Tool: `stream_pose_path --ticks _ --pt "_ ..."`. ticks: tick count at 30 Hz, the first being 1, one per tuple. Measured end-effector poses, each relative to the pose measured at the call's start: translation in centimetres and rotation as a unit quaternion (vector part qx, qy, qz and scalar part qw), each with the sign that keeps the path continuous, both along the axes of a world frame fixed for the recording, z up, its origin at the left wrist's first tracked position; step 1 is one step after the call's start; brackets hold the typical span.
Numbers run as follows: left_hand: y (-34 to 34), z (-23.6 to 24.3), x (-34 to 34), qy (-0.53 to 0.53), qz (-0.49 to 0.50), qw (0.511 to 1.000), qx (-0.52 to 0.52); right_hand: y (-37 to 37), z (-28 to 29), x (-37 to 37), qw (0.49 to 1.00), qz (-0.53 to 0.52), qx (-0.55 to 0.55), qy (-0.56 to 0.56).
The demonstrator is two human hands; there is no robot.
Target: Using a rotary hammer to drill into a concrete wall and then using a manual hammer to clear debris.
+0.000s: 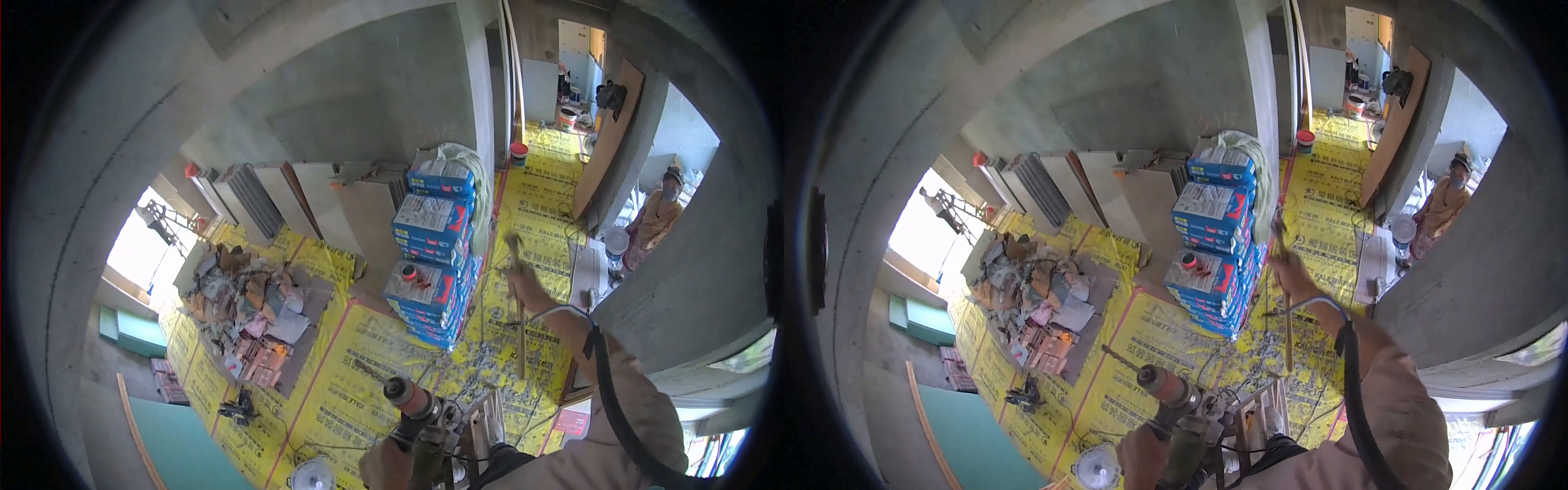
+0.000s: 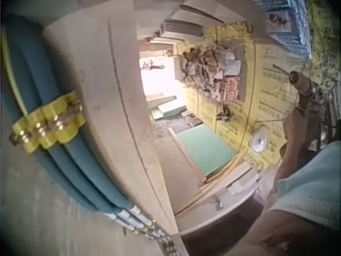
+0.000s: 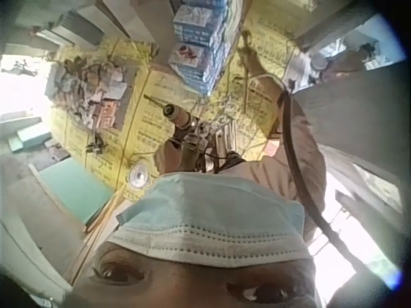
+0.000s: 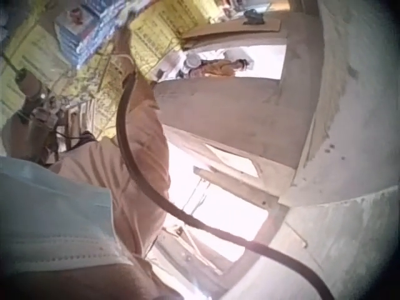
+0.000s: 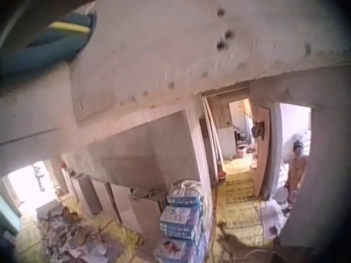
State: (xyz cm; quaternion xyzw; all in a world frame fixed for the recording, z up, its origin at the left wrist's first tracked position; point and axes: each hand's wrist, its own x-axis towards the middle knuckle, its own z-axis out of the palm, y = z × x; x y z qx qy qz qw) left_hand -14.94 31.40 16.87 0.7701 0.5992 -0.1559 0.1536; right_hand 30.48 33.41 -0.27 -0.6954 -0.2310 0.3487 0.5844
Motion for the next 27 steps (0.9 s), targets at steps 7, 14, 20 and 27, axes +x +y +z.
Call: stream_pose_path --ticks 7,14,20,27 --pt "0.6 0.3 2.0 0.004 -0.029 1.0 0.01 -0.9 15.6 -0.4 0.998 -0.028 0.007 -0.06" --pt "-0.1 -0.3 2.1 -0.018 -0.021 0.999 0.041 7.2 30.7 9.1 0.994 -0.012 0.08 -0.069" --pt "-1.2 0.9 2.4 -0.008 -0.04 0.998 0.054 13.1 42.4 18.9 0.981 0.042 0.183 0.054" --pt "-1.3 0.3 1.5 -0.03 -0.034 0.995 0.084 11.0 44.8 11.7 0.946 0.063 0.074 -0.308"
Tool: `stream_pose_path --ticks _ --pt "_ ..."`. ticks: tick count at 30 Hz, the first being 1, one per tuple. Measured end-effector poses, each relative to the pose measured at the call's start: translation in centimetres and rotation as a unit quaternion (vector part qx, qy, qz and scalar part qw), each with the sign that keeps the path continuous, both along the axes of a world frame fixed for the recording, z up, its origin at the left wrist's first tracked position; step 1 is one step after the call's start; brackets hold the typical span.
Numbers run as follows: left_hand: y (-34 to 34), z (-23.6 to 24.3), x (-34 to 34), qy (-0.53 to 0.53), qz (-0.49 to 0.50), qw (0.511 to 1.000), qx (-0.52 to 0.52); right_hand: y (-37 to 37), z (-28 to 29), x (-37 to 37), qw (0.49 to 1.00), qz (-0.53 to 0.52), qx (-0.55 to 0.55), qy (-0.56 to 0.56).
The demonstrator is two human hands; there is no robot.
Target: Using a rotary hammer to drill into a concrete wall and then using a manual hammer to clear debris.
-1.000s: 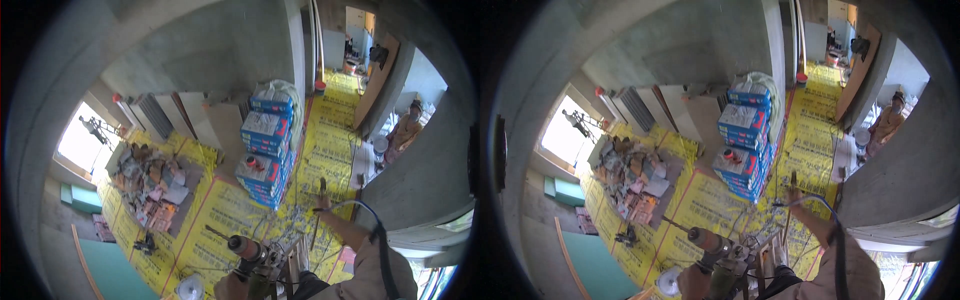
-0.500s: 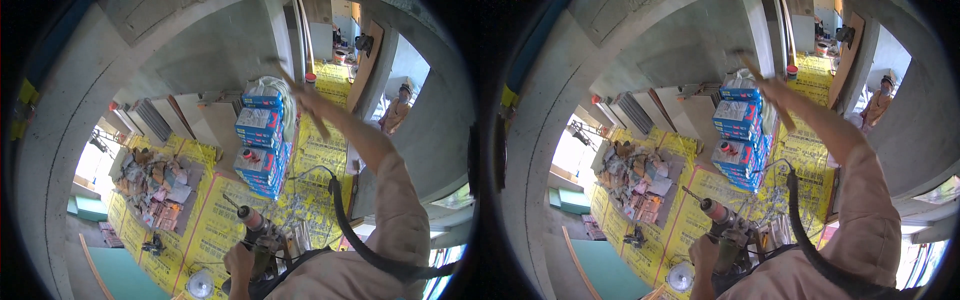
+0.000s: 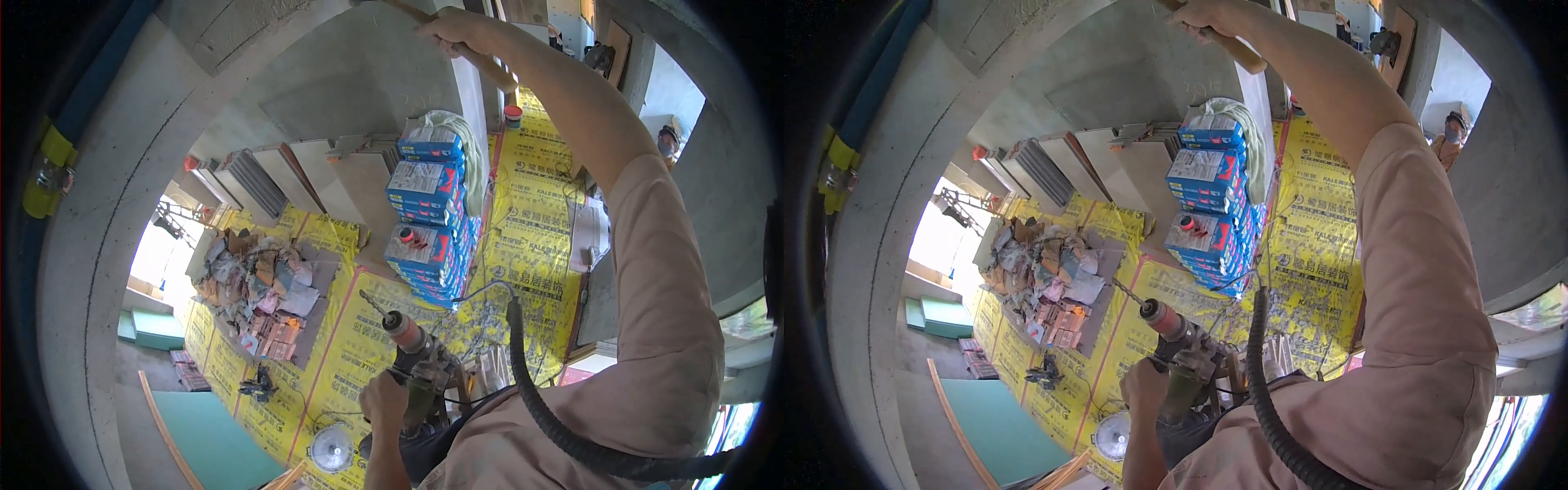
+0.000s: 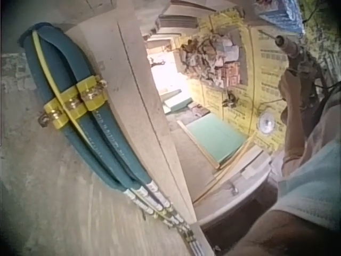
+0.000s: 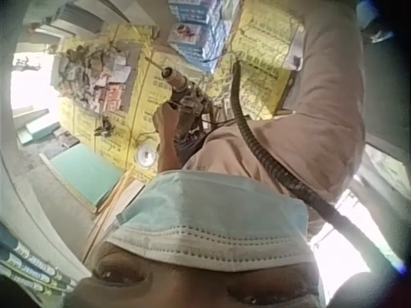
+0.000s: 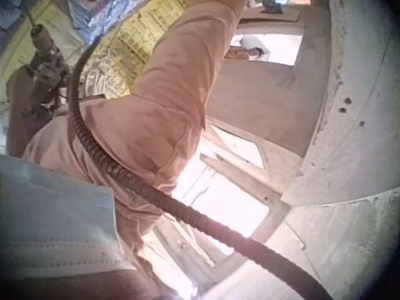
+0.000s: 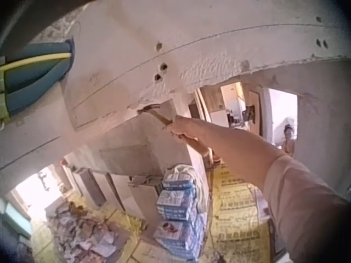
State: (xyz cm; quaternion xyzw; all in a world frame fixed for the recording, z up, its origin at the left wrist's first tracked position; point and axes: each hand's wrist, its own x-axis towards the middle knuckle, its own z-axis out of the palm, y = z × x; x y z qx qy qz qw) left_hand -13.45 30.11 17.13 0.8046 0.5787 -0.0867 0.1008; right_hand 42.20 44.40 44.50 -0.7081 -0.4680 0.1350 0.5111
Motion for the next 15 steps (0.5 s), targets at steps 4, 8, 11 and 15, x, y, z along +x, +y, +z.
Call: stream_pose_path --ticks 4,8,11,15 --pt "-0.3 0.5 1.0 0.004 -0.005 1.0 -0.007 1.2 -0.4 3.5 0.987 0.074 0.067 0.128" --pt "-0.5 0.4 0.4 0.011 0.029 0.999 -0.008 -1.1 1.0 -8.6 0.984 0.138 -0.04 -0.109" --pt "-1.1 0.3 0.2 0.011 0.003 1.0 -0.007 -0.7 0.6 -10.1 0.988 0.126 -0.079 -0.036" --pt "-1.6 0.4 0.2 -0.007 0.008 1.0 0.018 4.1 -2.2 2.3 0.987 0.068 -0.05 0.133"
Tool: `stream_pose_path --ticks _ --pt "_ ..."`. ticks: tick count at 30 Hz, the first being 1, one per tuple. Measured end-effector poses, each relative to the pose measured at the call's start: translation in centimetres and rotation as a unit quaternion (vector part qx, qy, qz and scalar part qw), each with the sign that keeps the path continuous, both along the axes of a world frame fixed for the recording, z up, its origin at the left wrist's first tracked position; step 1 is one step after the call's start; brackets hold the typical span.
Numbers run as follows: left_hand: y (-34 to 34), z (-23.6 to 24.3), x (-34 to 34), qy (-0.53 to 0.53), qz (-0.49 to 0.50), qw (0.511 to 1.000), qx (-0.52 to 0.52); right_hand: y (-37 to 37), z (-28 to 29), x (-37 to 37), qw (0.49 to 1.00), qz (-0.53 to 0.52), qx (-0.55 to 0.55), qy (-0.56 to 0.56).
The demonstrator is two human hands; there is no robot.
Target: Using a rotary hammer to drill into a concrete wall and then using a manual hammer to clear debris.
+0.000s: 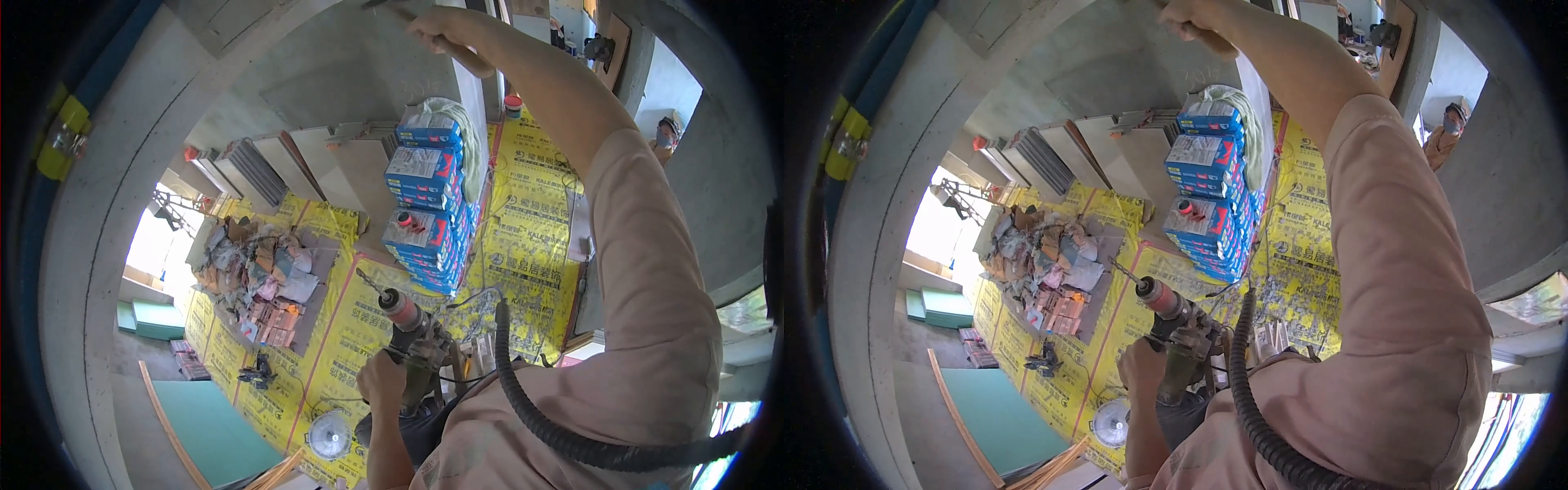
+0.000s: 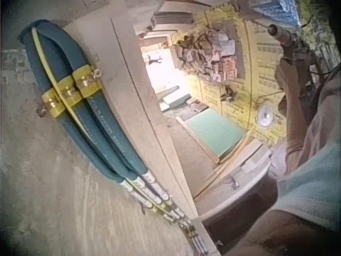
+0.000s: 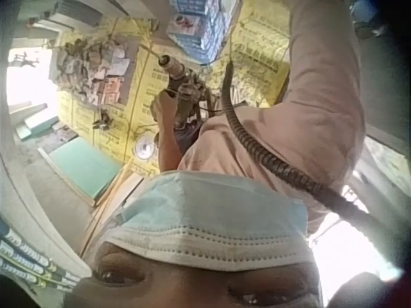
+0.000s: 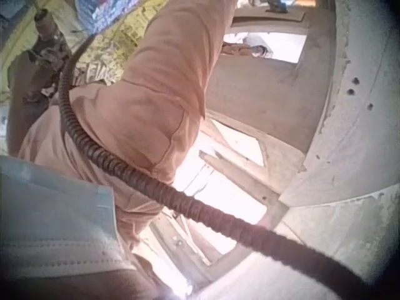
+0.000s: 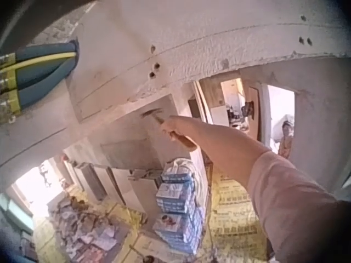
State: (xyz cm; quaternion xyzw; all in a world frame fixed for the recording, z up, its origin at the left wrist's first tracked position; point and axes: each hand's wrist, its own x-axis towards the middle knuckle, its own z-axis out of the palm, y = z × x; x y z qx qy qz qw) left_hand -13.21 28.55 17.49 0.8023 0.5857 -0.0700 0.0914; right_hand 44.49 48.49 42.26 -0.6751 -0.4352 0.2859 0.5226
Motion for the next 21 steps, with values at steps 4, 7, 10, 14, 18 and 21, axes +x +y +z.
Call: stream_pose_path --ticks 4,7,10,14,18,21 --pt "-0.9 0.4 -0.5 -0.013 -0.006 1.0 0.002 1.2 3.2 4.6 0.979 -0.146 0.063 0.13" --pt "-0.9 -0.7 -1.5 -0.019 0.022 1.0 -0.008 0.3 1.9 0.0 0.99 0.068 0.12 0.012" --pt "-0.9 -0.6 -1.6 -0.015 -0.007 1.0 0.011 -0.7 0.9 -2.6 0.989 -0.085 0.057 -0.11" --pt "-1.1 -0.2 -0.9 -0.011 -0.002 1.0 0.005 -2.7 0.6 -0.7 0.998 -0.055 -0.001 -0.044" --pt "-1.4 0.6 0.4 -0.028 -0.022 0.999 0.004 -3.3 -1.0 7.0 0.981 -0.084 0.157 0.078" --pt "-1.5 0.3 -0.4 -0.019 -0.011 1.0 0.003 -5.0 0.1 4.2 0.982 -0.009 0.189 -0.015"
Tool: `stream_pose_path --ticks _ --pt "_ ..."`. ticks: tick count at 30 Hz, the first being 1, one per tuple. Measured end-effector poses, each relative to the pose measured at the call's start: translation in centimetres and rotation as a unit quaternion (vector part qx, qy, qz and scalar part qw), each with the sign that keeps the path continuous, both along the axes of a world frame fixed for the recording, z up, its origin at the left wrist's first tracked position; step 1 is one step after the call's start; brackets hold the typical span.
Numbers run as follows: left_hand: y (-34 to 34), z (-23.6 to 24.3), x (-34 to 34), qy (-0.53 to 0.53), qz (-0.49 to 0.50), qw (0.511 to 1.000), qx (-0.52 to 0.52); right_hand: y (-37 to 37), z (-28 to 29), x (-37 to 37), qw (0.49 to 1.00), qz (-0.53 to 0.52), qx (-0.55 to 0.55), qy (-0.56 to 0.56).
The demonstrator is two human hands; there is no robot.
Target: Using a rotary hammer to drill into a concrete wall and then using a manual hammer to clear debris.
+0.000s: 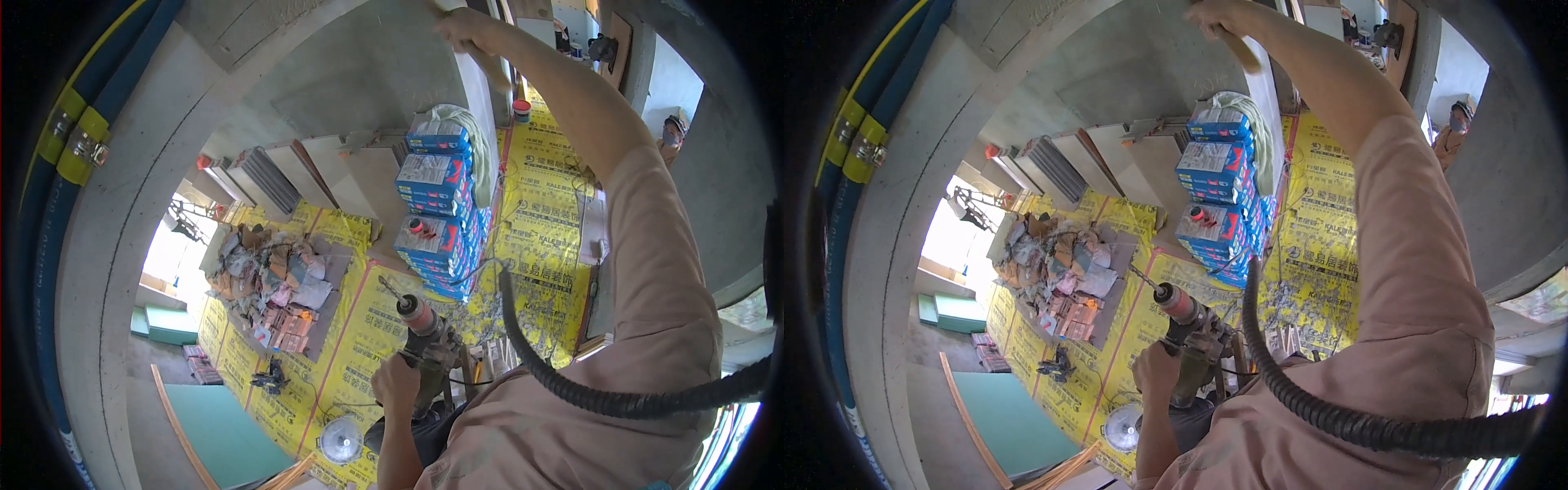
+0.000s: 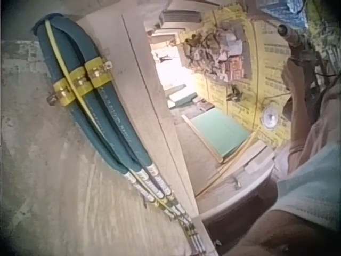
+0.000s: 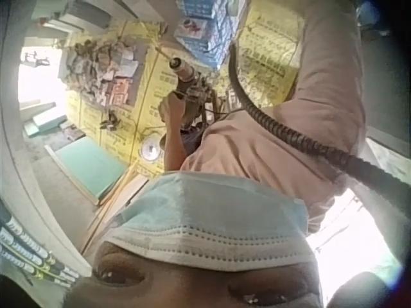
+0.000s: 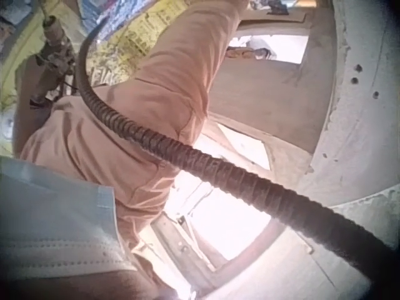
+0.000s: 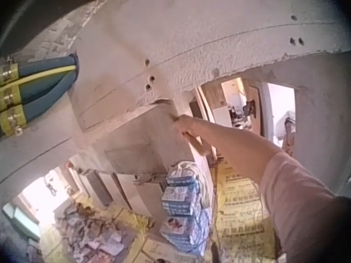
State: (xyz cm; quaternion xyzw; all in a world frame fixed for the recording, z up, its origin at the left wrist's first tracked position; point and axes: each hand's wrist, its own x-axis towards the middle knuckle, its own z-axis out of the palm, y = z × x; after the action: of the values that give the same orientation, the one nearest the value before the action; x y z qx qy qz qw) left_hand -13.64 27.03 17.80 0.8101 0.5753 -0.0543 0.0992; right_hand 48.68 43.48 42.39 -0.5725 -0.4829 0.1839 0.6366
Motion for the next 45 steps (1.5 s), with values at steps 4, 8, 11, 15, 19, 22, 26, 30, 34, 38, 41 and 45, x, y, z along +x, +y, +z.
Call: stream_pose_path --ticks 4,8,11,15,19,22,26,30,34,38,41,45 --pt "0.0 -0.1 0.1 0.005 -0.031 0.999 0.021 -5.0 2.6 -12.4 0.974 -0.028 -0.145 -0.173" --pt "0.1 0.4 1.1 -0.01 -0.059 0.998 0.022 -0.1 -0.6 -0.5 0.978 -0.051 -0.19 0.071" --pt "-0.4 0.3 0.5 -0.022 -0.042 0.999 0.023 -0.8 -1.7 1.5 0.99 -0.098 -0.017 0.101" --pt "-0.6 -0.2 -1.0 0.004 -0.01 1.0 0.009 -1.8 2.1 -3.9 0.969 -0.127 -0.186 -0.097" --pt "-0.2 -0.9 -0.7 -0.018 -0.016 0.999 0.028 -7.4 3.4 -8.6 0.963 -0.215 -0.132 -0.091" --pt "-0.4 -0.5 -0.4 -0.009 -0.023 0.999 0.021 -6.9 3.7 -3.1 0.916 -0.244 -0.295 -0.12" --pt "-0.1 -0.5 0.6 -0.015 -0.048 0.998 0.021 -2.4 2.3 3.5 0.945 -0.293 -0.143 -0.014" --pt "-0.6 0.2 0.1 -0.008 -0.02 1.0 0.008 -5.9 1.1 -8.3 0.973 -0.04 -0.125 -0.188" --pt "-0.3 0.2 0.9 -0.005 -0.056 0.998 0.015 -4.0 -0.7 1.7 0.684 -0.092 -0.113 -0.715" --pt "-0.7 -0.1 -0.1 0.002 -0.037 0.999 0.013 -3.4 2.0 -2.4 0.955 -0.223 -0.195 0.007" --pt "-0.4 -0.3 -0.4 -0.006 -0.024 1.0 0.01 -7.0 2.6 -10.0 0.957 -0.204 -0.163 -0.127" --pt "-0.1 -0.6 0.1 -0.03 -0.05 0.998 0.026 -8.1 3.0 -15.0 0.936 0.001 -0.194 -0.293"
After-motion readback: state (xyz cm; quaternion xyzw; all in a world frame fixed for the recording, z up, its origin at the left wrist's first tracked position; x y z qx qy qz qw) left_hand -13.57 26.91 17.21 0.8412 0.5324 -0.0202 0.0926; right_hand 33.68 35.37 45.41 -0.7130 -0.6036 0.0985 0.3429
